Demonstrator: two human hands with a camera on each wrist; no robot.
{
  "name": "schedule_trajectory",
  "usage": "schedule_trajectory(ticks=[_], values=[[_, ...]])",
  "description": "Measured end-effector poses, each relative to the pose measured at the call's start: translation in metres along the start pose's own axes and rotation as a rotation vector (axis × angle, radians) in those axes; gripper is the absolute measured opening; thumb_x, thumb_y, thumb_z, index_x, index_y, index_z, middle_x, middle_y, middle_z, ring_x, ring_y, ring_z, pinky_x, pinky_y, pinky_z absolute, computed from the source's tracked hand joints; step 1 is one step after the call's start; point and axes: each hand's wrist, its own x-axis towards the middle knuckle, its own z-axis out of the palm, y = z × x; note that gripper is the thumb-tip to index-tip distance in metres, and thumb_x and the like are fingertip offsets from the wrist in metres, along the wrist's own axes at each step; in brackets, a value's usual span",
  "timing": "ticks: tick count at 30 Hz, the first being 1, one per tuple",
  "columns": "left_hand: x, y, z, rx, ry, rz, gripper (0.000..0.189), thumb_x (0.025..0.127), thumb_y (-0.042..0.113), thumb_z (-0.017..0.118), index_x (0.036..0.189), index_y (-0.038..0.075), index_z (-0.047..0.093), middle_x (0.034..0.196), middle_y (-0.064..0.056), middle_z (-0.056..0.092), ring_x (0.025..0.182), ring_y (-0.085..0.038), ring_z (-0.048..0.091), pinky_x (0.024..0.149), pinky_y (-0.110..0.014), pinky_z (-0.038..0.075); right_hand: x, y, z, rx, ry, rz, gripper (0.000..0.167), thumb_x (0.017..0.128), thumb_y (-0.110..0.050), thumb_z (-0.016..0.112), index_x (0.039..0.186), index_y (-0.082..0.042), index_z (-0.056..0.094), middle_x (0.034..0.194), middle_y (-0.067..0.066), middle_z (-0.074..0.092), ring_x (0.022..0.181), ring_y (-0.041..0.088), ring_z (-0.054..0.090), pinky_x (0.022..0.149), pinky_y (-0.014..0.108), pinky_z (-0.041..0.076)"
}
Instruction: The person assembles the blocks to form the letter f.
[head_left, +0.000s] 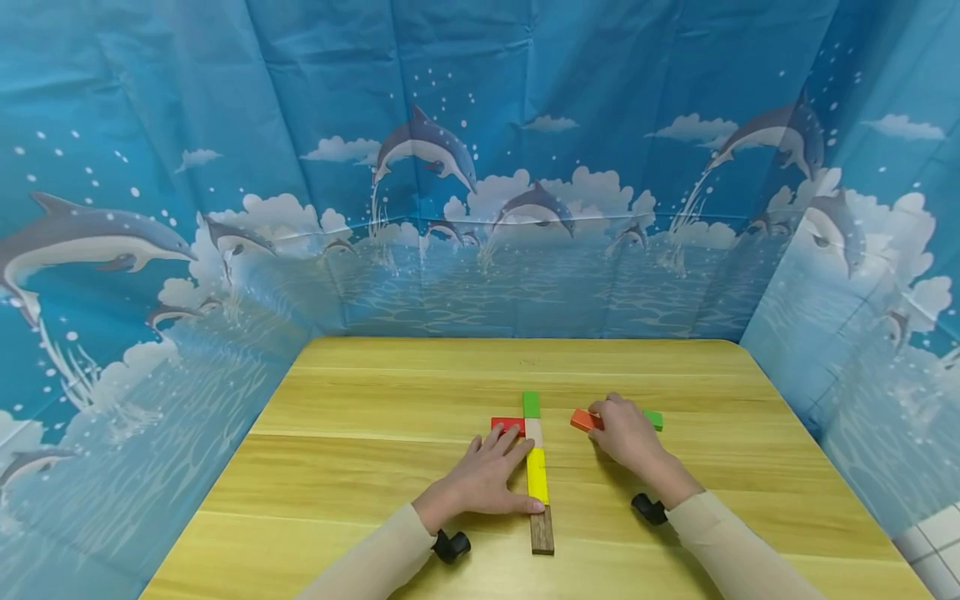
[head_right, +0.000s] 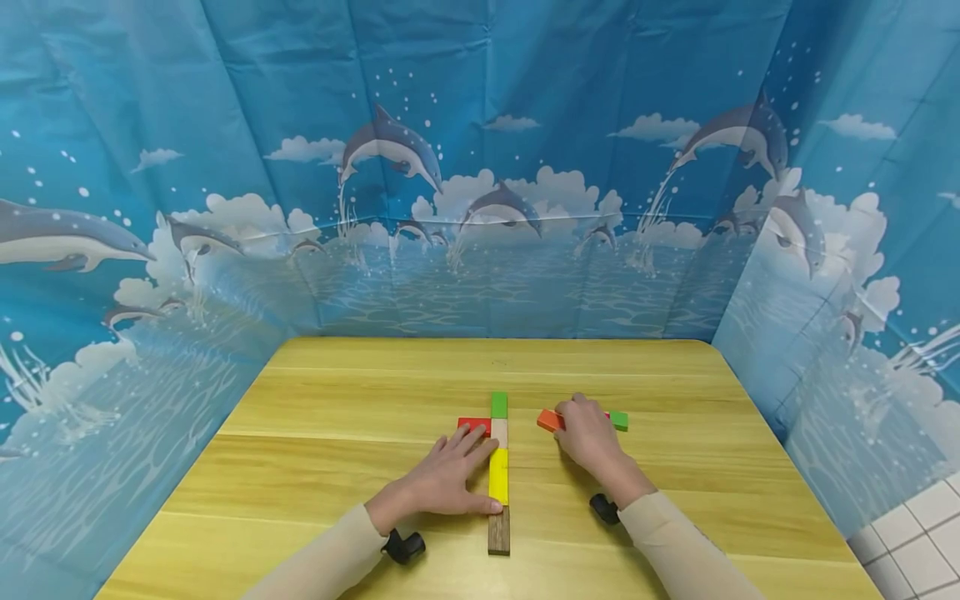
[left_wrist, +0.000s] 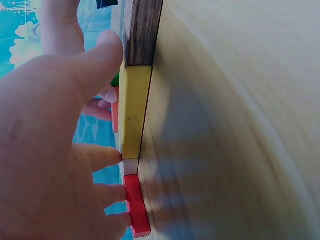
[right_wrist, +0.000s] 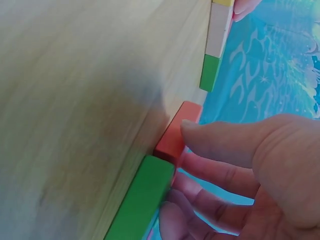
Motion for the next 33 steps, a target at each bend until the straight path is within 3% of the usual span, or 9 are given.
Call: schedule_trajectory(ticks=[9, 22, 33], values=[[-0.0014, 0.0, -0.0008, 0.014, -0.042, 0.003, 0.106, 0.081, 0.085, 0.051, 0.163, 0.025, 0.021, 0.169, -0.009, 0.007, 0.154, -0.034, 0.005, 0.117, -0.061, 0.015, 0.002, 0.0042, 0.0013, 0.009, 0.0, 0.012, 0.03, 0.084, -0.012, 0.084, 0.11, 0.0, 0.075, 0.091, 0.01, 0.063, 0.071, 0.021, 0.053, 0.062, 0.037, 0.048], [-0.0001, -0.0006, -0.0005, 0.026, -0.05, 0.015, 0.108, 0.081, 0.085, 0.052, 0.163, 0.022, 0.02, 0.169, -0.01, 0.005, 0.153, -0.034, 0.004, 0.117, -0.062, 0.015, 0.0035, 0.0073, 0.0026, 0.012, -0.001, 0.007, 0.03, 0.082, -0.009, 0.084, 0.11, -0.001, 0.074, 0.089, 0.009, 0.066, 0.07, 0.02, 0.054, 0.062, 0.038, 0.05], [-0.0013, 0.0004, -0.0026, 0.029, -0.066, 0.01, 0.108, 0.081, 0.085, 0.05, 0.163, 0.022, 0.018, 0.169, -0.01, 0.004, 0.154, -0.033, 0.002, 0.117, -0.063, 0.014, 0.0022, 0.0064, 0.0033, 0.011, 0.039, -0.024, 0.031, 0.08, -0.006, 0.084, 0.109, -0.003, 0.075, 0.095, 0.011, 0.066, 0.082, 0.029, 0.059, 0.068, 0.044, 0.053]])
